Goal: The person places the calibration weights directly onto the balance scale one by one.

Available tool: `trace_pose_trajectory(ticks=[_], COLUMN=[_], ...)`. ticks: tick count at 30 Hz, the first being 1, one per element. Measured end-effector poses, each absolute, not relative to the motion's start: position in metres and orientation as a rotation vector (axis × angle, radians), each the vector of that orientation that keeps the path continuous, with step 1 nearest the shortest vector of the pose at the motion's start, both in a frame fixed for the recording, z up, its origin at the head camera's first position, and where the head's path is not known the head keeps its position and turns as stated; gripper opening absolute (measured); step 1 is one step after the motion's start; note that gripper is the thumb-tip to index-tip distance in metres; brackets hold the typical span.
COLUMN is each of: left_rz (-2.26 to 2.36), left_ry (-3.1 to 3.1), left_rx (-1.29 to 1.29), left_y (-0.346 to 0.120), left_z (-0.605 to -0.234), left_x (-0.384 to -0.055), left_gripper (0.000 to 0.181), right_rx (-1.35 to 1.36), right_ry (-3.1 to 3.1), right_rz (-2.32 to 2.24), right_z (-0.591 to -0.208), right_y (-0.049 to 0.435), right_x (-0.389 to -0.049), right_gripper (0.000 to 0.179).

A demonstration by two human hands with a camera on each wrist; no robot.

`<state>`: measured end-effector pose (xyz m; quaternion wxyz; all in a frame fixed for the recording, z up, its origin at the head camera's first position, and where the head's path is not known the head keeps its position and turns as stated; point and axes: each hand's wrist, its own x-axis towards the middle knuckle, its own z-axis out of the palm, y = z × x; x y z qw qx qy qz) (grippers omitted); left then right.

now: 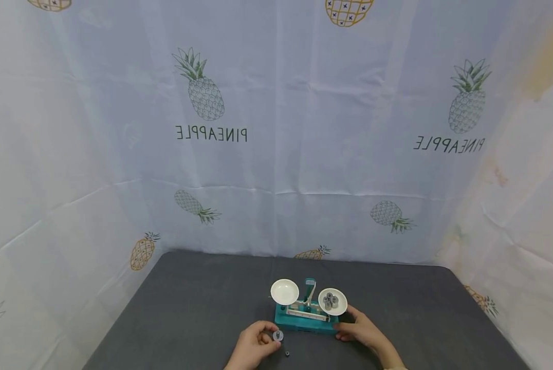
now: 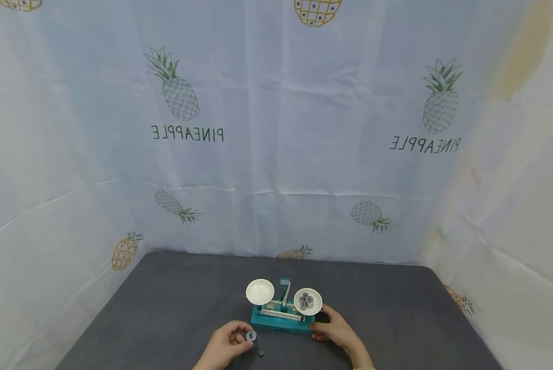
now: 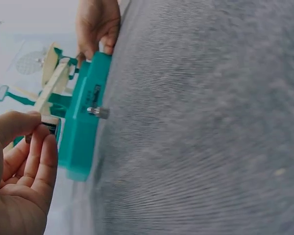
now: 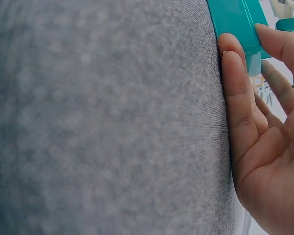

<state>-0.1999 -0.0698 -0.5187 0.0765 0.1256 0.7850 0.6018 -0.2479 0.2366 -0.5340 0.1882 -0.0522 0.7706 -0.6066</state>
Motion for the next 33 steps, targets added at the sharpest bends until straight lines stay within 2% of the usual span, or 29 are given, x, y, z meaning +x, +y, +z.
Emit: trace_pose_trajectory(ticks=[20, 33], left_rz=[1.723, 1.675], left_ry=[2.655, 2.749], left_rx=[0.474, 0.555], left_y=[-0.066, -0.054], left_z=[-0.456, -0.44], left_x=[-0.218, -0.245], left_gripper=[0.024, 0.025], right_rx=[-0.142, -0.152], right_ry=[2.172, 2.171], right_rz=[-1.718, -1.72], right_z=[-0.534, -0.534], right_y=[0.24, 0.237], right_x=[-0.249, -0.246], right_gripper=[0.079, 0.078])
